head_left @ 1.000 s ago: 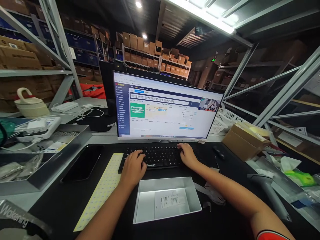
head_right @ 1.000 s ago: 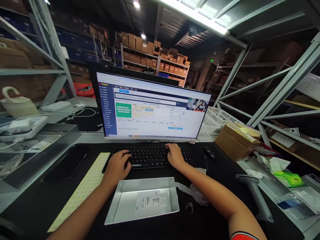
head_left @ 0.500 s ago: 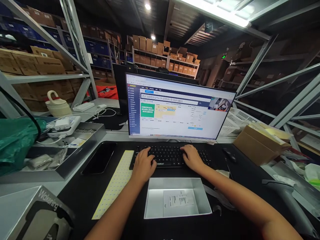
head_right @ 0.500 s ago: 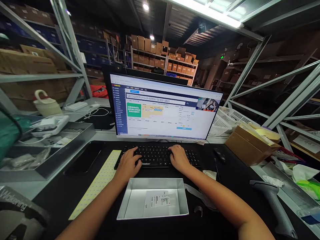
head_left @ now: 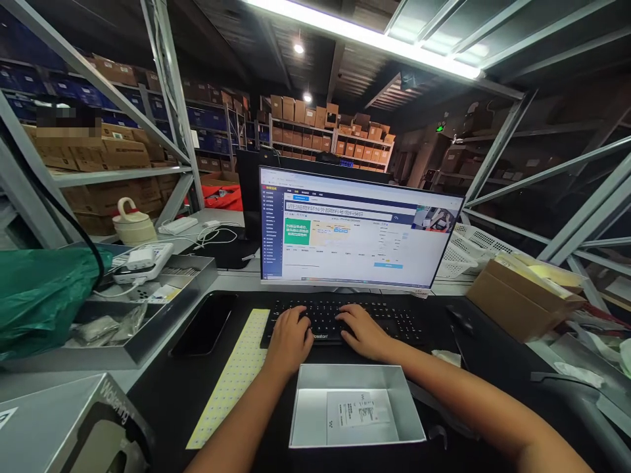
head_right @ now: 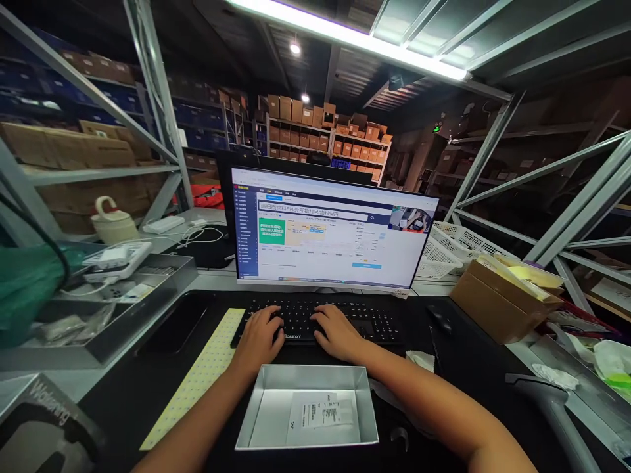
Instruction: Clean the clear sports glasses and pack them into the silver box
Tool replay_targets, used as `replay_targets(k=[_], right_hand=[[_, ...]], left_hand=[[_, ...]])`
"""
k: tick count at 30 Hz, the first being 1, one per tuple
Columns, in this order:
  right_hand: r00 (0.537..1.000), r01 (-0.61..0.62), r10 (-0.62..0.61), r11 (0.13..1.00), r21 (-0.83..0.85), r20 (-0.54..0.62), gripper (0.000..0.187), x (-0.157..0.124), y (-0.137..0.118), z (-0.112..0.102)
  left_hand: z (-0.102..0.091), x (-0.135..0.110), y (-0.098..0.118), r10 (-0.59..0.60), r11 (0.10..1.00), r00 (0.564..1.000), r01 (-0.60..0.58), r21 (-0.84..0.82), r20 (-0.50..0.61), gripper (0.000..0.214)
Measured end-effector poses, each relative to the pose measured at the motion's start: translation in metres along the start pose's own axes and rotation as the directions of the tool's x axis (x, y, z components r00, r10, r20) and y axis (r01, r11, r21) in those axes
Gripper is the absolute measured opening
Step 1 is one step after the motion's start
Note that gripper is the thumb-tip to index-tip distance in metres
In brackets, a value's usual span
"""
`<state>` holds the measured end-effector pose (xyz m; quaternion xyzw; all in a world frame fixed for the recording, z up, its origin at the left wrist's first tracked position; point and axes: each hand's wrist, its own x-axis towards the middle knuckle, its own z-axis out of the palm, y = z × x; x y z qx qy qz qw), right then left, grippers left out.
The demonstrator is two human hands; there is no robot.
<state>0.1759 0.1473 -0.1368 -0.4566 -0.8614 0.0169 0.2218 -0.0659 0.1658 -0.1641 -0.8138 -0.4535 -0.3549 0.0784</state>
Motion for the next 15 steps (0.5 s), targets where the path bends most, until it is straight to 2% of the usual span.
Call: replay_targets(k=[5,10,15], right_hand=[[1.000,0.007,-0.006,1.000,0.011,-0.022,0.054,0.015,-0.001,-0.002],[0.999,-0.023,0.023,1.000,0.021,-0.025,0.039,0.011,-0.004,-0.005],[1.000,-0.022,0.022,0.999,0.031,0.018,0.042,0.001,-0.006,-0.004]], left_hand=[[0.001,0.000,0.000,-0.004,1.000,1.000,0.005,-0.005,0.023,0.013],[0.002,0.000,0.001,-0.030,1.000,0.998,0.030,-0.007,0.063,0.015],[-0.001,0.001,0.002,-0.031,0.999,0.995,0.032,-0.005,0.098,0.018]])
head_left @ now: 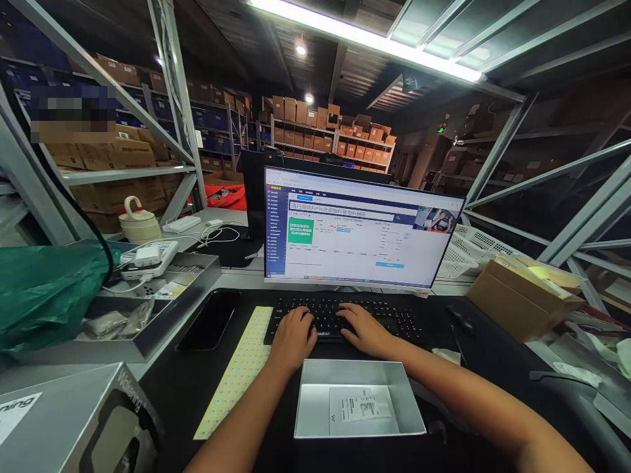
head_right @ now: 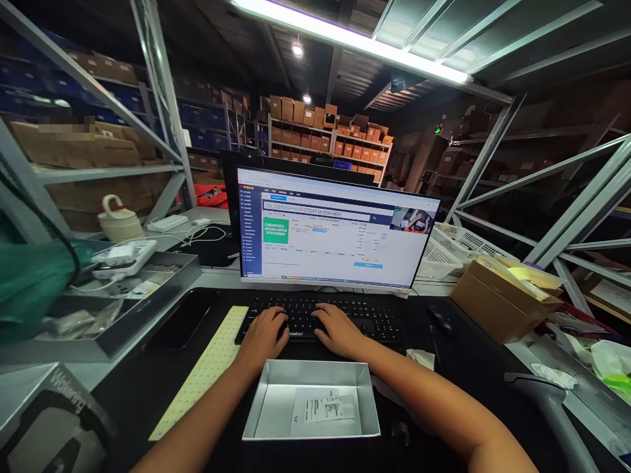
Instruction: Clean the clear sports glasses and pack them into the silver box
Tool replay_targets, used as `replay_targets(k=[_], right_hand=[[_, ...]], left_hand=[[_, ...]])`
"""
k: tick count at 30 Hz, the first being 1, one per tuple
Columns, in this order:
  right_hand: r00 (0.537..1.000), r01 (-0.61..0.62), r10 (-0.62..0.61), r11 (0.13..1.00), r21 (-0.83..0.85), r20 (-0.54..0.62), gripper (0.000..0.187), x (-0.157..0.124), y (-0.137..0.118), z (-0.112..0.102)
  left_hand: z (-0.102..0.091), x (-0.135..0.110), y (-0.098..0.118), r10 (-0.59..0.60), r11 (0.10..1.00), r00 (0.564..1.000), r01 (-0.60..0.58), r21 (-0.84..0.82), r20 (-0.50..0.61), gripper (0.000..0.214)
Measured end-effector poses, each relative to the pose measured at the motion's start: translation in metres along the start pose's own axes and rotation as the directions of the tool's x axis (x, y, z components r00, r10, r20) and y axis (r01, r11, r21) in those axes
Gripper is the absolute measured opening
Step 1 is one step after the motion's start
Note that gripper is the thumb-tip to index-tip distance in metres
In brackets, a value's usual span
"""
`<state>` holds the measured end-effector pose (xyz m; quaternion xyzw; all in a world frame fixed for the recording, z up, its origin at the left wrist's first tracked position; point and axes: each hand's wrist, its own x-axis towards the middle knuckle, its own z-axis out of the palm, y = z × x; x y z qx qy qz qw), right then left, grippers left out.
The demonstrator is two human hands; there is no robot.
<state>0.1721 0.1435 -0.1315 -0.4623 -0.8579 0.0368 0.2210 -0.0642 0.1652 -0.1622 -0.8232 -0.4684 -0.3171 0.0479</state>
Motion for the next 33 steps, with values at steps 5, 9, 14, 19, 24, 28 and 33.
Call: replay_targets(k=[5,9,14,19,24,28,33], right_hand=[[1.000,-0.024,0.024,1.000,0.015,-0.003,0.039,-0.006,0.008,-0.008],[0.992,-0.107,0.109,0.994,0.032,-0.062,0.039,-0.013,0.023,-0.012],[0.981,-0.150,0.159,0.985,0.089,-0.111,0.046,-0.020,0.031,-0.013],[0.992,-0.068,0.083,0.986,0.150,-0.093,0.050,-0.015,0.022,-0.009],[0.993,-0.035,0.051,0.988,0.154,-0.105,0.051,-0.006,0.017,-0.003],[0.992,-0.045,0.062,0.988,0.148,-0.114,0.050,-0.001,0.016,0.001],[0.988,-0.051,0.072,0.986,0.157,-0.134,0.054,0.005,0.008,0.000]], left_hand=[[-0.001,0.000,0.000,-0.005,1.000,0.999,0.006,-0.019,0.035,0.018],[0.000,0.001,0.000,-0.016,0.999,0.998,0.019,-0.046,0.055,0.018],[-0.003,0.001,0.001,-0.026,0.998,0.998,0.029,-0.063,0.058,0.018],[-0.005,0.001,0.002,-0.020,0.997,0.998,0.025,-0.070,0.065,0.020],[-0.004,0.002,0.003,-0.033,0.997,0.998,0.037,-0.064,0.061,0.020],[-0.005,0.001,0.002,-0.106,0.994,0.994,0.107,-0.036,0.018,0.030],[-0.008,-0.002,-0.004,-0.226,0.974,0.973,0.226,-0.002,-0.056,0.034]])
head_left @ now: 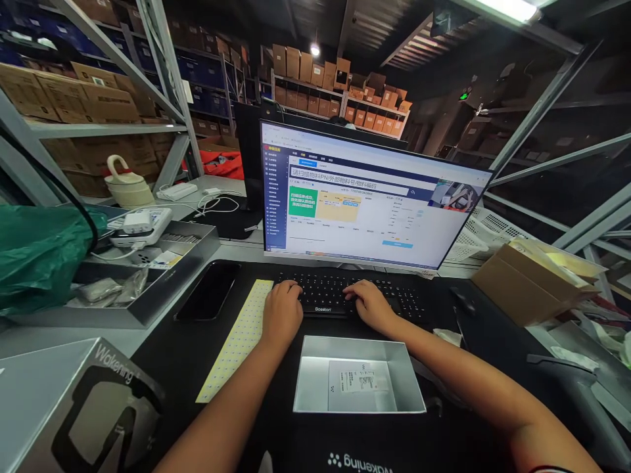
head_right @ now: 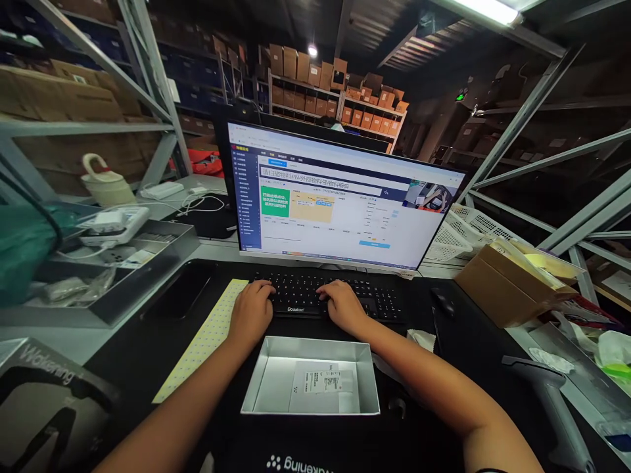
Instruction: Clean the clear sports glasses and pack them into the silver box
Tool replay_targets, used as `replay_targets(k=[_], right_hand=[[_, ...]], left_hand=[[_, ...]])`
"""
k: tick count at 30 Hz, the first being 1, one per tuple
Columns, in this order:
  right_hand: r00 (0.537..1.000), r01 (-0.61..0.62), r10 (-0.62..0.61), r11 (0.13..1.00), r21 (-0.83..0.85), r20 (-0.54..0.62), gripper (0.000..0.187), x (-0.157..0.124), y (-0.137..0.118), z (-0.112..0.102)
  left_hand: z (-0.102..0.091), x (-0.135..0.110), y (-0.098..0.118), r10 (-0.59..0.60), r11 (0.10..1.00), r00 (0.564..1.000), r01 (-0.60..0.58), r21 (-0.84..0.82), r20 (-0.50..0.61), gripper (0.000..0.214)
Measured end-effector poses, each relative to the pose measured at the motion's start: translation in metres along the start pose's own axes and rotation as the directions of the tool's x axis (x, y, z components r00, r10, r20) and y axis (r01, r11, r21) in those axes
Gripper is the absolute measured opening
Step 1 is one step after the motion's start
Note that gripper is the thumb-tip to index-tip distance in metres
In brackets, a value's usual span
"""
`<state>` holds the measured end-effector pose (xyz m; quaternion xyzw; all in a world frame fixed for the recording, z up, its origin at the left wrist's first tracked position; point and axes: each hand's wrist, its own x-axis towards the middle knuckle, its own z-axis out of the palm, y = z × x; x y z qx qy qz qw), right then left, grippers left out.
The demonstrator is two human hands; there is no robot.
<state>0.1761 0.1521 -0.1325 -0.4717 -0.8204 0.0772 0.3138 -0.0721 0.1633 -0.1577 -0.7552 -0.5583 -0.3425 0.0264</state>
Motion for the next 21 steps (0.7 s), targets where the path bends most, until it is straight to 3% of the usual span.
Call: replay_targets(k=[4,11,15,21], right_hand=[[0.998,-0.052,0.050,0.998,-0.036,-0.044,0.054,0.000,0.007,-0.008],[0.968,-0.212,0.189,0.968,-0.134,-0.166,0.054,-0.014,0.047,-0.035],[0.973,-0.186,0.161,0.971,-0.150,-0.165,0.052,-0.018,0.051,-0.036],[0.993,-0.067,0.054,0.989,-0.135,-0.101,0.044,-0.014,0.038,-0.025]], left_hand=[[-0.001,0.001,-0.001,0.010,1.000,1.000,-0.010,0.002,-0.008,0.028],[0.004,0.004,0.001,0.056,0.998,0.998,-0.057,-0.041,-0.036,0.024],[0.004,0.004,0.000,0.066,0.997,0.997,-0.068,-0.044,-0.041,0.022],[0.002,0.003,0.001,0.063,0.997,0.997,-0.064,-0.030,-0.034,0.023]])
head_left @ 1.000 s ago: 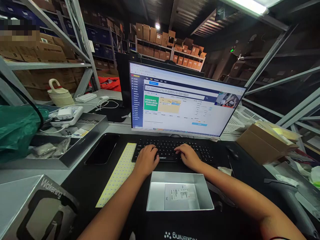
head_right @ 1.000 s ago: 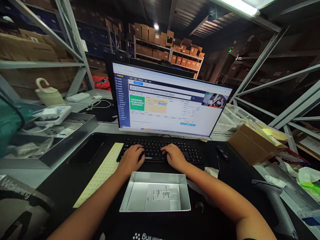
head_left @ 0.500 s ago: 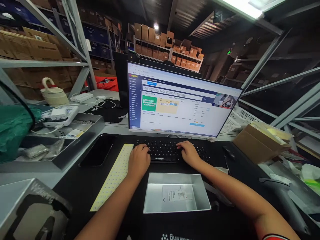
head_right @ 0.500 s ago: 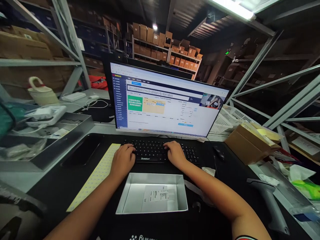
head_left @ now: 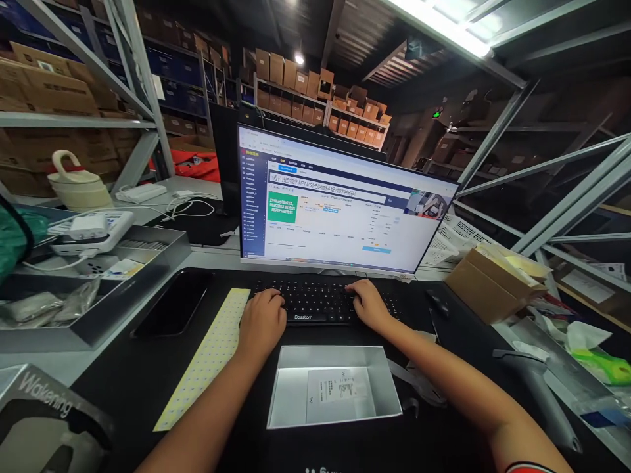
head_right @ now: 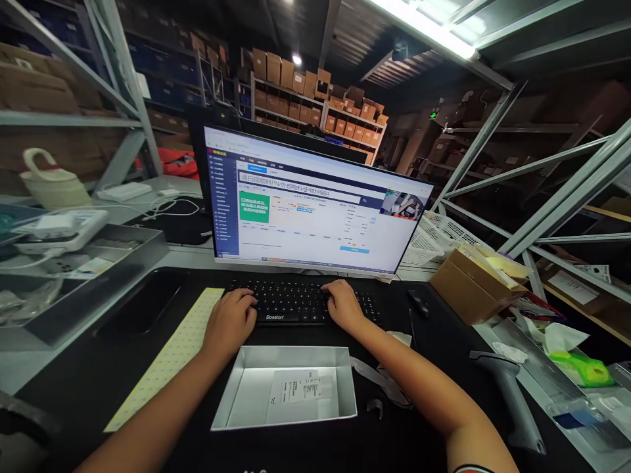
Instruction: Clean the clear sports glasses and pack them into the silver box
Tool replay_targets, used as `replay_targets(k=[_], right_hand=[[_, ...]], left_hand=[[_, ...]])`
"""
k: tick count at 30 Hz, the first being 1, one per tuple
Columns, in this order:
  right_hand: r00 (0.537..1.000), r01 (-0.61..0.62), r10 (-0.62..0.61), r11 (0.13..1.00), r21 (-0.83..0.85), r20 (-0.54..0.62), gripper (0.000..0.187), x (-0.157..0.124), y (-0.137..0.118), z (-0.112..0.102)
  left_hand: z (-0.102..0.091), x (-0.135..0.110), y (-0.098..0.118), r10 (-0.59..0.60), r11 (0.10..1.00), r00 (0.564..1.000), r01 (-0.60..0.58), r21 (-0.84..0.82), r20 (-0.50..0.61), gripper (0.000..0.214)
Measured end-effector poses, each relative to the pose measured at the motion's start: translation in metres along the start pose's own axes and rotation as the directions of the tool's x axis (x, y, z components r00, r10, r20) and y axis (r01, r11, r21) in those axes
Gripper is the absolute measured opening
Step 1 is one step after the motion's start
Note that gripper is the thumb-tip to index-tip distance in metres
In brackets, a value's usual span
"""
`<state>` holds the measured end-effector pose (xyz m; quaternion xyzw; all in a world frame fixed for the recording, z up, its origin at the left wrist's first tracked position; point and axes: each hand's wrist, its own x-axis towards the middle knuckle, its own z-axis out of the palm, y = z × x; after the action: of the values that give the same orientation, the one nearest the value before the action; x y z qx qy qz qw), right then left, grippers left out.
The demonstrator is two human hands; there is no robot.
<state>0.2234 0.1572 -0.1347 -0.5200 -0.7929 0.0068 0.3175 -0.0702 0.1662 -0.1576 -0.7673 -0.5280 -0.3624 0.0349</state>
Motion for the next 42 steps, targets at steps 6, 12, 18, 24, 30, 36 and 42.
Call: replay_targets(k=[6,12,18,24,30,36,42], right_hand=[[0.973,0.169,-0.177,0.984,0.063,0.149,0.034,0.003,-0.029,0.009],[0.911,0.307,-0.307,0.951,0.045,0.275,0.042,0.027,-0.057,0.027],[0.960,0.226,-0.226,0.974,0.021,0.167,0.031,0.042,-0.056,0.050],[0.974,0.184,-0.185,0.983,0.019,0.127,0.030,0.034,-0.053,0.051],[0.987,0.137,-0.137,0.991,0.012,0.079,0.040,0.029,-0.047,0.039],[0.996,0.082,-0.083,0.996,0.027,0.045,0.048,0.023,-0.037,0.030],[0.990,0.078,-0.083,0.996,0.046,0.113,0.044,0.023,-0.047,0.032]], left_hand=[[-0.002,-0.001,0.001,-0.029,1.000,1.000,0.029,-0.002,-0.010,0.029],[-0.005,-0.003,-0.002,-0.098,0.994,0.993,0.101,0.035,-0.066,0.050],[-0.012,-0.001,-0.010,-0.106,0.992,0.989,0.112,0.058,-0.099,0.038],[-0.021,-0.004,-0.012,-0.115,0.988,0.985,0.126,0.087,-0.130,0.036],[-0.019,-0.005,-0.009,-0.022,0.993,0.998,0.029,0.114,-0.066,0.034],[-0.016,-0.005,-0.003,0.037,0.990,0.997,-0.026,0.138,-0.072,0.033],[-0.009,-0.005,0.002,0.129,0.987,0.989,-0.121,0.104,-0.073,0.024]])
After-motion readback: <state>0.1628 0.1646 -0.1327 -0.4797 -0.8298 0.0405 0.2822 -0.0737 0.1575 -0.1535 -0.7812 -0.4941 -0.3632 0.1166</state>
